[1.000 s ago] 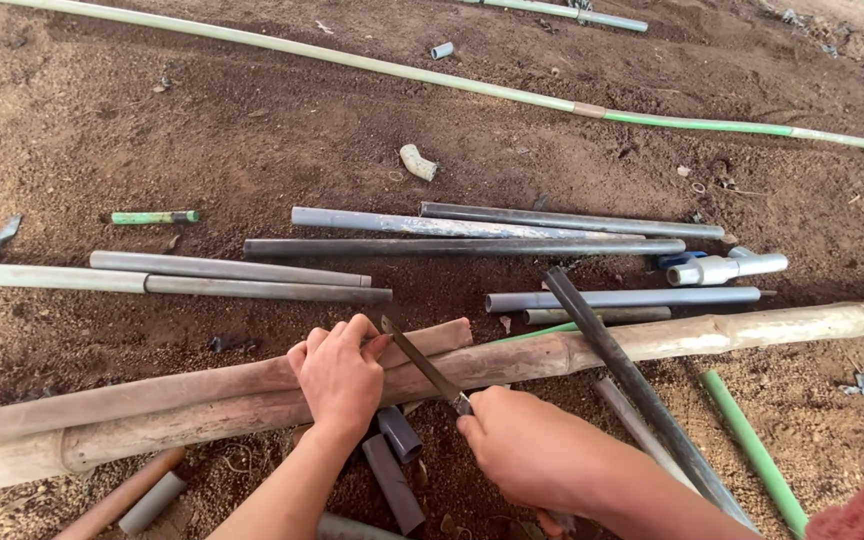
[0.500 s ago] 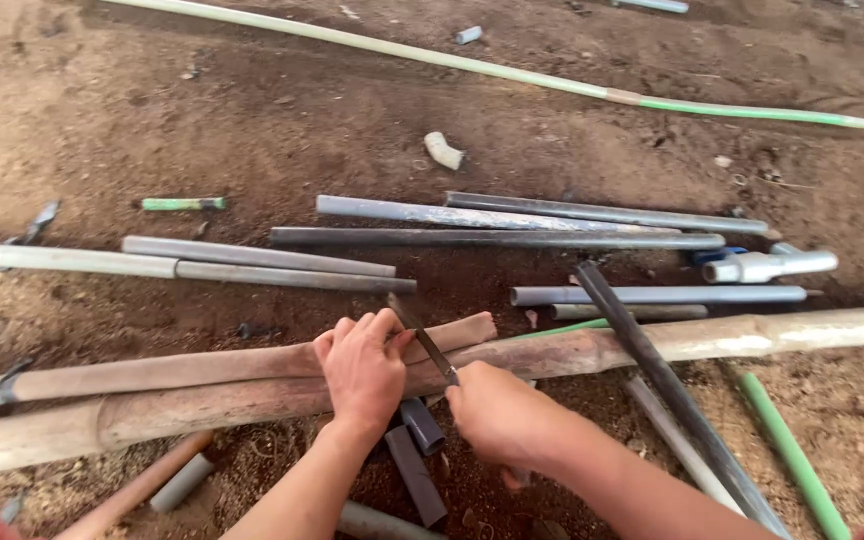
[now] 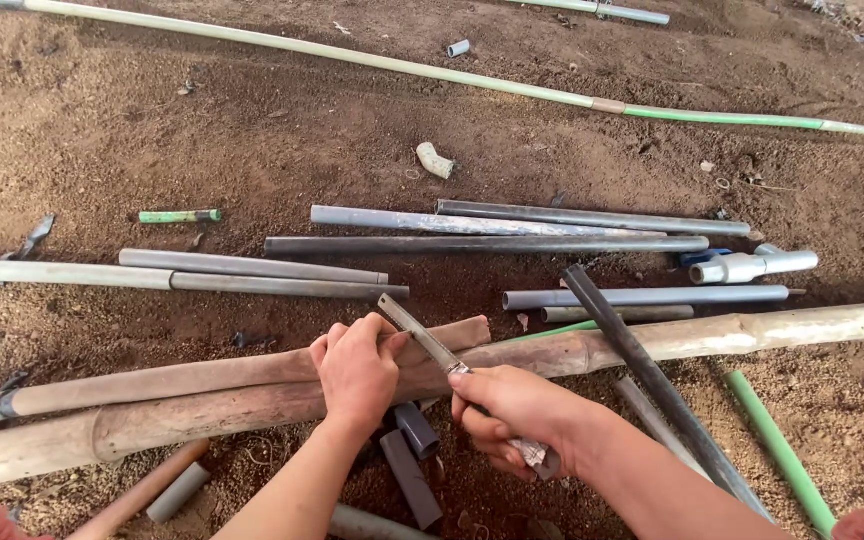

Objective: A person uses a handheld hacksaw blade to saw through a PVC pipe on a dirt floor.

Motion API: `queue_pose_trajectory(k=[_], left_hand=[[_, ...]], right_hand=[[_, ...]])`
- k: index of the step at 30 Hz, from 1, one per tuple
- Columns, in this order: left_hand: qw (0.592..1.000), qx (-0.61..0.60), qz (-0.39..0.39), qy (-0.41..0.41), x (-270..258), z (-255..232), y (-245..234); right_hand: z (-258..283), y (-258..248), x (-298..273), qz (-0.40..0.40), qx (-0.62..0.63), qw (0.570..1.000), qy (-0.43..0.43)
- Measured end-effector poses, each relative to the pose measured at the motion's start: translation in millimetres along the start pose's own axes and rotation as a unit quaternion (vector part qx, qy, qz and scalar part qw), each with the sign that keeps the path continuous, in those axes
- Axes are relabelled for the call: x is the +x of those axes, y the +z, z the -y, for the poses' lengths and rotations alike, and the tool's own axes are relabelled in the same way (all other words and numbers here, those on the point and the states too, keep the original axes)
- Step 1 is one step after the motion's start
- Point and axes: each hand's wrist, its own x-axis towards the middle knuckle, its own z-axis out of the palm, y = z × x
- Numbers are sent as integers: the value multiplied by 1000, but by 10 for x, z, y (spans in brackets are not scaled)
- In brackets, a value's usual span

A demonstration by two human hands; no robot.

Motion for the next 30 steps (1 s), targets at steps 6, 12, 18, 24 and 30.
queue_pose_trajectory(k=[6,12,18,24,30], left_hand=[[995,43,-42,75,-4,147,214],[995,38,-47,76,-28,137,229],[992,33,-89,81,-41,113,282],[988,33,-114,98,-69,87,270],[985,25,-119,124,-103,63,235]], right_hand=[[262,530,-271,-210,-523,826,22],[244,533,-301,-170,-456,873,32],[181,516,-191,-161,-420,893,35],[316,578,-110,-149,-427,891,44],[349,564,99,-145,-451,878,65]])
